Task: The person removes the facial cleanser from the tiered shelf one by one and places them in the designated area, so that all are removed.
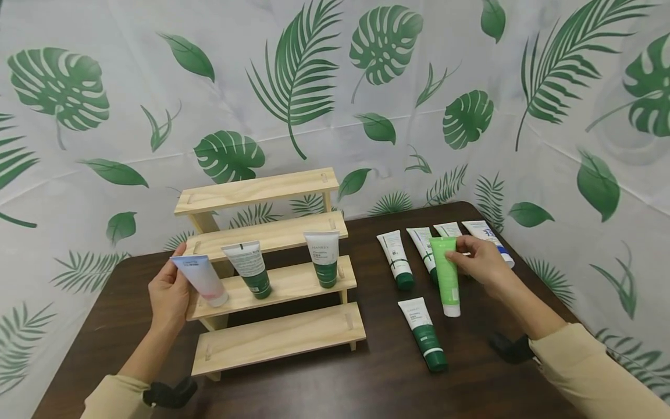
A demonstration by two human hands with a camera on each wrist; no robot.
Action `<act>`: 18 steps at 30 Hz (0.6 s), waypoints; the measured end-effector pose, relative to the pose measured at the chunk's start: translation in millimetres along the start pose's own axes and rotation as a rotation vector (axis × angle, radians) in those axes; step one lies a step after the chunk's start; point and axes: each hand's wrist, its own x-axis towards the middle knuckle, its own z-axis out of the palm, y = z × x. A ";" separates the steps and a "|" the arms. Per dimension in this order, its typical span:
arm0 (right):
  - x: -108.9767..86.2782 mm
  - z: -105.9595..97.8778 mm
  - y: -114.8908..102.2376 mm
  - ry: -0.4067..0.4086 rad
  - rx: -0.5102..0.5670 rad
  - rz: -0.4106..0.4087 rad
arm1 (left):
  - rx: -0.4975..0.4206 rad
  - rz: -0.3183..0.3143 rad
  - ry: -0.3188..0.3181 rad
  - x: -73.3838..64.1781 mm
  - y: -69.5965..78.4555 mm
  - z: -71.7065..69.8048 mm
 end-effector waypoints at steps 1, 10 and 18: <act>-0.2 -0.7 6.6 -0.026 -0.003 0.022 | 0.003 0.002 0.003 0.1 0.2 0.2; -5.0 0.1 47.5 -0.233 0.045 0.173 | 0.025 0.007 0.007 0.0 -0.8 -0.2; -7.0 4.3 66.5 -0.345 0.107 0.208 | 0.037 0.003 -0.001 -0.1 -2.2 -0.1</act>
